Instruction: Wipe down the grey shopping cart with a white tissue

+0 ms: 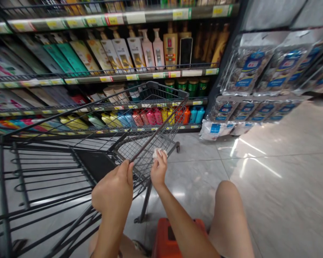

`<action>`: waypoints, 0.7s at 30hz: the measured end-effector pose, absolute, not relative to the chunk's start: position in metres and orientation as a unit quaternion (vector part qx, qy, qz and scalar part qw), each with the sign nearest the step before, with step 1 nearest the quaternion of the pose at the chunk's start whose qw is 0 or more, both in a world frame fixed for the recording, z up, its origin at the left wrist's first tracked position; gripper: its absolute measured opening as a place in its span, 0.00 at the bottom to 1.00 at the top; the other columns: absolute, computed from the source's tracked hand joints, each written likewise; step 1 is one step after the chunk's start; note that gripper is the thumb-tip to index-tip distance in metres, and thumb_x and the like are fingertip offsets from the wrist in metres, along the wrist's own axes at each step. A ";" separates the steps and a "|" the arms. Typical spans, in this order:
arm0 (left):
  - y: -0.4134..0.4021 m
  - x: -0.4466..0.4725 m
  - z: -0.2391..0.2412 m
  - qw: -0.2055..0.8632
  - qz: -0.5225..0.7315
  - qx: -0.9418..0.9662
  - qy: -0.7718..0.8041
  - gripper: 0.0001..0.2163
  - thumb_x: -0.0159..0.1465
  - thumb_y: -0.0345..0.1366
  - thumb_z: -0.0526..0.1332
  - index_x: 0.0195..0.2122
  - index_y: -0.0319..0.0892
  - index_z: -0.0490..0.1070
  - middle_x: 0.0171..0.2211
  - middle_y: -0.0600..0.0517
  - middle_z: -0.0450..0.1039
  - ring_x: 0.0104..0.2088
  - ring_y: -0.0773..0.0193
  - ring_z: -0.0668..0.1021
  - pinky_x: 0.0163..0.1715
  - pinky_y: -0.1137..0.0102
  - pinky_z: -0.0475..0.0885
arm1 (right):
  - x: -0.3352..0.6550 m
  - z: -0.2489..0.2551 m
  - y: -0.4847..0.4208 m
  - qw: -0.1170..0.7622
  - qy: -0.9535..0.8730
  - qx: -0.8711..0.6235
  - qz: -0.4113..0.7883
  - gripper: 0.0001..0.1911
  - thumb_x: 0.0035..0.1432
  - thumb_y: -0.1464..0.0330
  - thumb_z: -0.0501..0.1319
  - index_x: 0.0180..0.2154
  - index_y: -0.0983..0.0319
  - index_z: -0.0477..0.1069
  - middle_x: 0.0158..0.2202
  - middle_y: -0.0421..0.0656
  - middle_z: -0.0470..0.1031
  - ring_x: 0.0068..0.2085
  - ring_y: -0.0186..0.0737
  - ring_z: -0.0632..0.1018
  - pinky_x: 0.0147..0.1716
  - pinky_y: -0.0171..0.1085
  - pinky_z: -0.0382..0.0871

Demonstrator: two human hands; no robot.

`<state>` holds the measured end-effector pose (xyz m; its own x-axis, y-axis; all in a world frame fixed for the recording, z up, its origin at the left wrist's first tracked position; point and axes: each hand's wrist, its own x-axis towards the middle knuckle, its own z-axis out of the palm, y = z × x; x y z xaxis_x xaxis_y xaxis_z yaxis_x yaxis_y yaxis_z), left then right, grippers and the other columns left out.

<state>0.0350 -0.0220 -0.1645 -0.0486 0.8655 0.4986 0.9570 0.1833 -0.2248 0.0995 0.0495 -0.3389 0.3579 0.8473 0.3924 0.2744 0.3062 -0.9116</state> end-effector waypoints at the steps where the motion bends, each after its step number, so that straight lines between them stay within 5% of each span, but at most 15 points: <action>1: -0.021 0.037 -0.165 0.273 -0.084 -0.634 -0.719 0.13 0.67 0.39 0.51 0.37 0.42 0.74 0.21 0.53 0.73 0.23 0.63 0.74 0.21 0.68 0.56 | 0.101 -0.338 0.052 0.621 -0.520 -0.541 0.228 0.22 0.58 0.73 0.49 0.52 0.63 0.71 0.51 0.51 0.70 0.55 0.43 0.68 0.57 0.47 0.59; 7: -0.016 0.044 -0.166 0.278 -0.084 -0.633 -0.718 0.13 0.67 0.39 0.51 0.38 0.42 0.74 0.21 0.52 0.73 0.23 0.63 0.75 0.21 0.68 0.55 | 0.104 -0.353 0.060 0.618 -0.492 -0.562 0.244 0.23 0.55 0.74 0.49 0.49 0.64 0.72 0.50 0.51 0.71 0.54 0.43 0.68 0.57 0.46 0.59; 13: -0.016 0.044 -0.167 0.285 -0.092 -0.631 -0.715 0.14 0.67 0.39 0.50 0.37 0.41 0.74 0.20 0.52 0.72 0.23 0.63 0.74 0.21 0.68 0.55 | 0.103 -0.392 0.069 0.578 -0.359 -0.622 0.388 0.16 0.46 0.71 0.56 0.37 0.65 0.77 0.42 0.50 0.76 0.46 0.45 0.73 0.51 0.45 0.63; 21: -0.015 0.046 -0.168 0.255 -0.085 -0.629 -0.729 0.16 0.68 0.39 0.47 0.38 0.42 0.75 0.21 0.51 0.72 0.24 0.62 0.75 0.22 0.68 0.56 | 0.106 -0.392 0.081 0.535 -0.274 -0.634 0.487 0.12 0.35 0.67 0.60 0.26 0.65 0.75 0.23 0.42 0.74 0.25 0.39 0.73 0.26 0.36 0.67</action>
<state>0.0463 -0.0147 -0.1680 -0.0779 0.8740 0.4796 0.9611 0.1937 -0.1969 0.1064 0.0809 -0.3915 0.3745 0.8688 -0.3239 -0.1734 -0.2776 -0.9449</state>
